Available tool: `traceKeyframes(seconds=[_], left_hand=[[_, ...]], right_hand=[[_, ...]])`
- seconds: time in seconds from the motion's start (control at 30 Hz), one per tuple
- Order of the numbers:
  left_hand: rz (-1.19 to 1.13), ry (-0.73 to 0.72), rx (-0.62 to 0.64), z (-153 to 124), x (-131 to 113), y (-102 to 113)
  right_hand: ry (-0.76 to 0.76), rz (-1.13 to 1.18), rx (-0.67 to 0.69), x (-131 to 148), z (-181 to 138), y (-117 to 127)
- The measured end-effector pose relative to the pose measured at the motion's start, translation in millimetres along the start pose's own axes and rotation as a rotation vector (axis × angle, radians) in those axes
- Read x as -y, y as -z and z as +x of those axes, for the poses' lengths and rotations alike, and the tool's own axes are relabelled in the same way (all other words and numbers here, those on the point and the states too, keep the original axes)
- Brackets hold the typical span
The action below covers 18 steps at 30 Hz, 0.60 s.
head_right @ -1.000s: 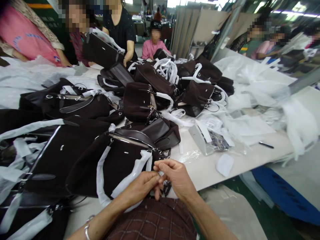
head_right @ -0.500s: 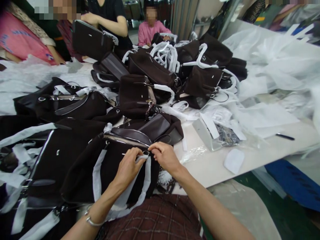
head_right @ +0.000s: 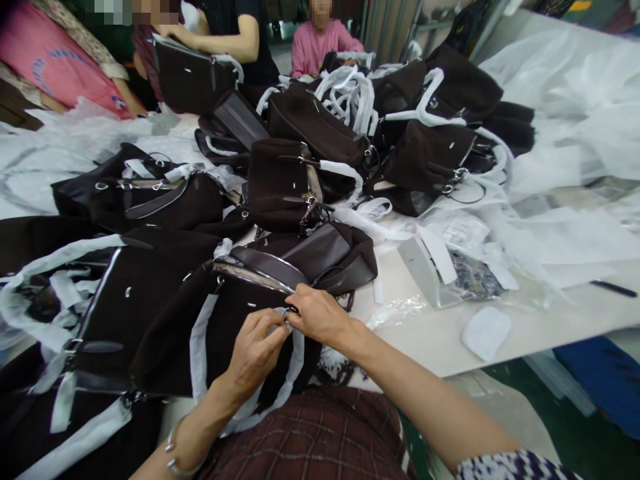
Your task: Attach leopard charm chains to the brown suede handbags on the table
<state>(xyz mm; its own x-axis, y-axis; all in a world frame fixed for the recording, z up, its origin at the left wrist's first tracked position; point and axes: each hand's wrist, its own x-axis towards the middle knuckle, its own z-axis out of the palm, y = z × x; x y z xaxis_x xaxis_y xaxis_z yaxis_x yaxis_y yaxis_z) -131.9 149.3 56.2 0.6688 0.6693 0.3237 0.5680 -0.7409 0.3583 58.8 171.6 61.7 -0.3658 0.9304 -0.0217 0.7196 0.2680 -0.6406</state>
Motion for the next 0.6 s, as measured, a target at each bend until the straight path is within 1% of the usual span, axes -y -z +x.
traceKeyframes(seconds=[0.1,0.13,0.2,0.27,0.37,0.43,0.5,0.6], left_hand=[[0.009,-0.047,0.008,-5,-4,4],[0.010,-0.045,0.015,-8,-4,5],[0.011,-0.010,0.024,-13,-5,6],[0.008,0.046,0.032,-20,-4,5],[0.003,0.126,0.056,-29,-3,-1],[-0.031,0.186,0.083,-30,-6,-5],[-0.086,0.264,0.103,-26,-9,-9],[-0.137,0.412,0.069,-15,-13,-13]], right_hand=[[0.077,0.014,0.097,0,3,0],[0.084,0.032,0.101,0,4,-1],[0.063,0.091,0.053,-2,5,-2],[0.004,0.188,-0.021,-3,3,-7],[-0.107,0.332,-0.081,-5,-2,-16],[-0.154,0.393,-0.091,-7,-5,-20],[-0.163,0.439,-0.076,-7,-6,-21],[-0.141,0.475,-0.046,-7,-6,-18]])
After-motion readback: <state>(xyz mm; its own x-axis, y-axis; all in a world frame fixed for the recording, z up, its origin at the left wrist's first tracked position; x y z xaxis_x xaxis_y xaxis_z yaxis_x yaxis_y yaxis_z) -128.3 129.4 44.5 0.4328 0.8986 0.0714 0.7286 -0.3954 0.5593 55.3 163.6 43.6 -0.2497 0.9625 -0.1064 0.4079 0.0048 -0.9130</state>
